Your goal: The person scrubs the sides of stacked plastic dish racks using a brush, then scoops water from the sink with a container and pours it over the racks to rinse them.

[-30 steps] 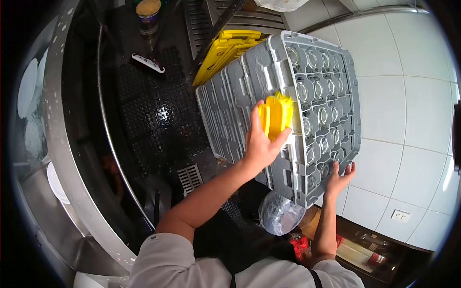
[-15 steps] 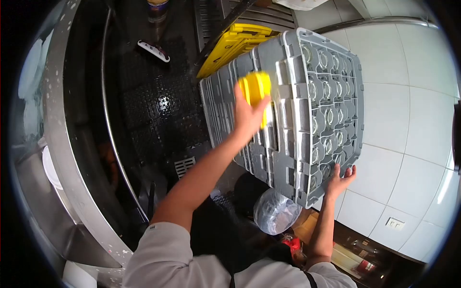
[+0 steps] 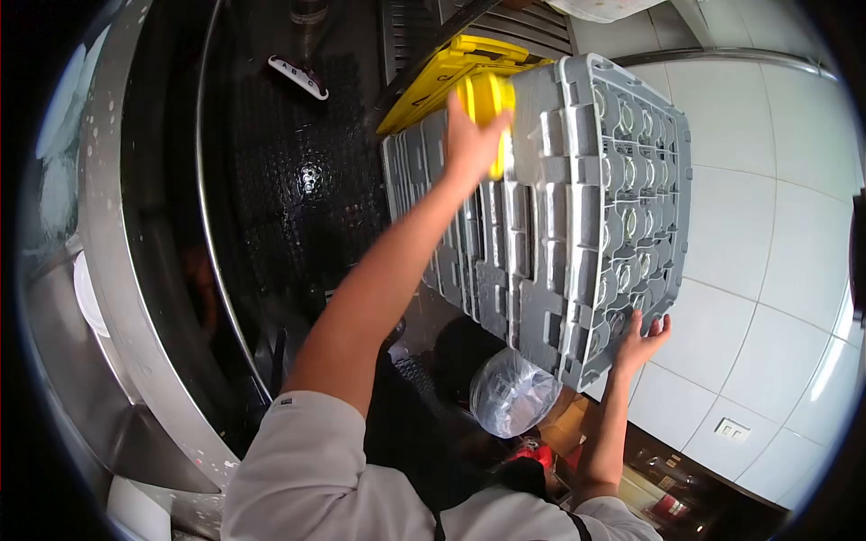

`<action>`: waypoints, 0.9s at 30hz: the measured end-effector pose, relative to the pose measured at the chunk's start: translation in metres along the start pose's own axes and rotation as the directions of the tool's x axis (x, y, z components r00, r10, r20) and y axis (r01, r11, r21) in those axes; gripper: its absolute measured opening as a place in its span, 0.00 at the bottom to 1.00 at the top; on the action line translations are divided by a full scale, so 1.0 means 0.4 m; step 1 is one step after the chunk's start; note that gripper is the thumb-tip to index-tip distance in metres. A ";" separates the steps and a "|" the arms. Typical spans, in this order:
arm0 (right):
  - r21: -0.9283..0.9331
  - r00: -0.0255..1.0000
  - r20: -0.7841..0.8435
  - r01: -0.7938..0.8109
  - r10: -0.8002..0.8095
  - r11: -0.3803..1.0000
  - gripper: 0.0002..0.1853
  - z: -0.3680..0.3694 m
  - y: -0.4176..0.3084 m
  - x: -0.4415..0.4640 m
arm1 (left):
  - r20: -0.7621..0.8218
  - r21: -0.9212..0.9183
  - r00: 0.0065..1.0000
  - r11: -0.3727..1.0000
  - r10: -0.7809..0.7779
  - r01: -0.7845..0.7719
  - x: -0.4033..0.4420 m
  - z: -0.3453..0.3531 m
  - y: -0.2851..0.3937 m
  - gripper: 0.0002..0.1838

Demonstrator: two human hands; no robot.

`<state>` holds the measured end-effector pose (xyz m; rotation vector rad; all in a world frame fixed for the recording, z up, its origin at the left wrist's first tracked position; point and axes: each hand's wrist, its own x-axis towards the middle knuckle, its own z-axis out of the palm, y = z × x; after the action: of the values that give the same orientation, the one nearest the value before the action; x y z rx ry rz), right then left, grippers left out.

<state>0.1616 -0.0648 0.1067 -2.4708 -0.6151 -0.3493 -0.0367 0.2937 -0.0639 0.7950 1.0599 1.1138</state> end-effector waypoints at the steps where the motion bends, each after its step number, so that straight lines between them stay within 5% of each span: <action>1: 0.011 1.000 -0.005 -0.009 0.010 1.000 0.38 0.002 -0.005 -0.004 | -0.035 0.025 0.997 0.998 0.065 -0.064 0.069 0.001 0.012 0.40; 3: -0.008 1.000 -0.004 0.010 -0.010 1.000 0.37 -0.004 0.007 -0.002 | -0.034 0.119 0.999 0.992 0.037 -0.033 0.102 -0.002 0.017 0.42; 5: -0.001 1.000 -0.002 0.016 -0.016 1.000 0.37 0.002 0.019 0.004 | 0.095 0.102 0.983 0.984 -0.157 0.147 -0.019 -0.023 0.036 0.46; 7: 0.014 1.000 0.003 0.009 -0.009 1.000 0.35 0.000 0.030 0.008 | 0.083 0.123 0.996 0.992 -0.016 0.006 -0.179 -0.021 -0.060 0.50; 10: 0.024 1.000 0.011 0.007 -0.008 1.000 0.34 -0.001 0.024 0.005 | 0.094 0.062 0.995 0.998 -0.015 0.009 -0.176 -0.024 -0.041 0.51; 11: 0.023 1.000 0.014 0.009 -0.010 1.000 0.33 -0.004 0.023 0.005 | 0.101 0.045 0.989 0.994 -0.104 0.100 -0.117 -0.015 -0.015 0.51; 14: 0.023 1.000 0.018 -0.004 0.004 1.000 0.32 -0.003 0.017 0.000 | 0.000 0.244 0.999 0.969 -0.042 0.040 0.081 0.005 0.038 0.52; 18: 0.058 1.000 0.020 -0.021 0.020 0.998 0.31 -0.007 0.045 0.011 | 0.123 0.276 0.975 0.950 -0.185 0.145 -0.007 -0.027 0.076 0.53; 21: 0.086 0.999 0.034 -0.006 0.003 0.996 0.31 0.005 0.057 0.027 | 0.064 0.168 0.998 0.985 0.017 -0.028 -0.112 -0.027 -0.016 0.51; 23: 0.047 0.999 0.047 -0.006 0.004 0.999 0.30 -0.016 0.064 0.014 | 0.099 0.143 0.985 0.982 -0.139 0.125 -0.008 -0.021 0.054 0.51; 25: 0.016 0.999 0.040 -0.007 0.007 1.000 0.30 -0.008 0.038 0.013 | -0.034 0.258 0.998 0.964 -0.060 0.067 0.088 -0.009 0.030 0.52; 27: 0.006 0.999 0.027 0.025 -0.025 1.000 0.30 -0.011 0.044 0.013 | -0.019 -0.042 1.000 0.999 0.010 -0.010 0.069 -0.010 -0.048 0.53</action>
<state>0.1743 -0.0784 0.1039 -2.4679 -0.6581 -0.3233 -0.0321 0.3148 -0.0898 0.7584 1.0454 1.1506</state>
